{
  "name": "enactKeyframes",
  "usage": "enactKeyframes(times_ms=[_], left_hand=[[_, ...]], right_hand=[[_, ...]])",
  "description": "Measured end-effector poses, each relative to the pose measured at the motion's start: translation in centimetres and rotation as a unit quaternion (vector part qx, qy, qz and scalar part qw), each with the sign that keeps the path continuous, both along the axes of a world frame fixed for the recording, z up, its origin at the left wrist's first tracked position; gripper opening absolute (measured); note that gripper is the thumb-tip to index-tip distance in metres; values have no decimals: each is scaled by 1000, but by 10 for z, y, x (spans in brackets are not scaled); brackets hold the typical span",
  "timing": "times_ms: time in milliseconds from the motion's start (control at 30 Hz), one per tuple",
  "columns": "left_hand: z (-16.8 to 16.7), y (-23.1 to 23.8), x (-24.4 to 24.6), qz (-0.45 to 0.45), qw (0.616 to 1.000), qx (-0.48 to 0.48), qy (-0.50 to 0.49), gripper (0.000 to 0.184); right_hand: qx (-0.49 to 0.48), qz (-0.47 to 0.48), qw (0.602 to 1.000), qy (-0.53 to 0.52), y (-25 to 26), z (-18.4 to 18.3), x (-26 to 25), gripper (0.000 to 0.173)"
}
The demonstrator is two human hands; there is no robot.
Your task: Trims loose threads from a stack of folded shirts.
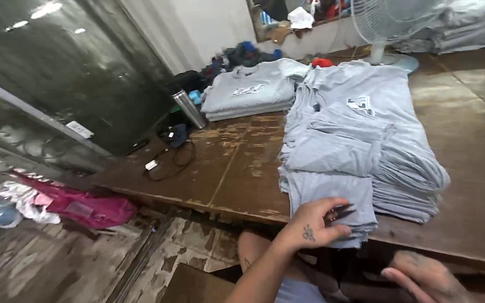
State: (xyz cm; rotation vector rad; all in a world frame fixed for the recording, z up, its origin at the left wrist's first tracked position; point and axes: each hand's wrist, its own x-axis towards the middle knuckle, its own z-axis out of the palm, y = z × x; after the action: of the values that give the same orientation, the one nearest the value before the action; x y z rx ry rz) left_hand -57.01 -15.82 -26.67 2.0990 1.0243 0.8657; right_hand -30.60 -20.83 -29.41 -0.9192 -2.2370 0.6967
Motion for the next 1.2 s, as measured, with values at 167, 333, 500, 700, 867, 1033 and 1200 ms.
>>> enactKeyframes(times_ms=[167, 333, 500, 700, 867, 1033, 1200], left_hand=[[-6, 7, 11, 11, 998, -28, -54, 36], [-1, 5, 2, -13, 996, -54, 69, 50], [8, 6, -4, -39, 989, -45, 138, 21], [10, 21, 8, -38, 999, 2, 21, 22], [20, 23, 8, -50, 980, -91, 168, 40], [19, 25, -1, -65, 991, -2, 120, 20], [23, 42, 33, 6, 995, -59, -76, 13]], right_hand=[[214, -105, 970, 58, 53, -34, -20, 32], [200, -74, 973, 91, 38, -21, -4, 28], [75, 84, 993, 27, -2, -21, 13, 36], [171, -113, 977, 66, 24, -4, -1, 27], [206, -135, 968, 42, 51, -2, -17, 25], [208, -149, 965, 56, 50, 7, -14, 50], [11, -88, 966, 244, 74, -14, -31, 20]])
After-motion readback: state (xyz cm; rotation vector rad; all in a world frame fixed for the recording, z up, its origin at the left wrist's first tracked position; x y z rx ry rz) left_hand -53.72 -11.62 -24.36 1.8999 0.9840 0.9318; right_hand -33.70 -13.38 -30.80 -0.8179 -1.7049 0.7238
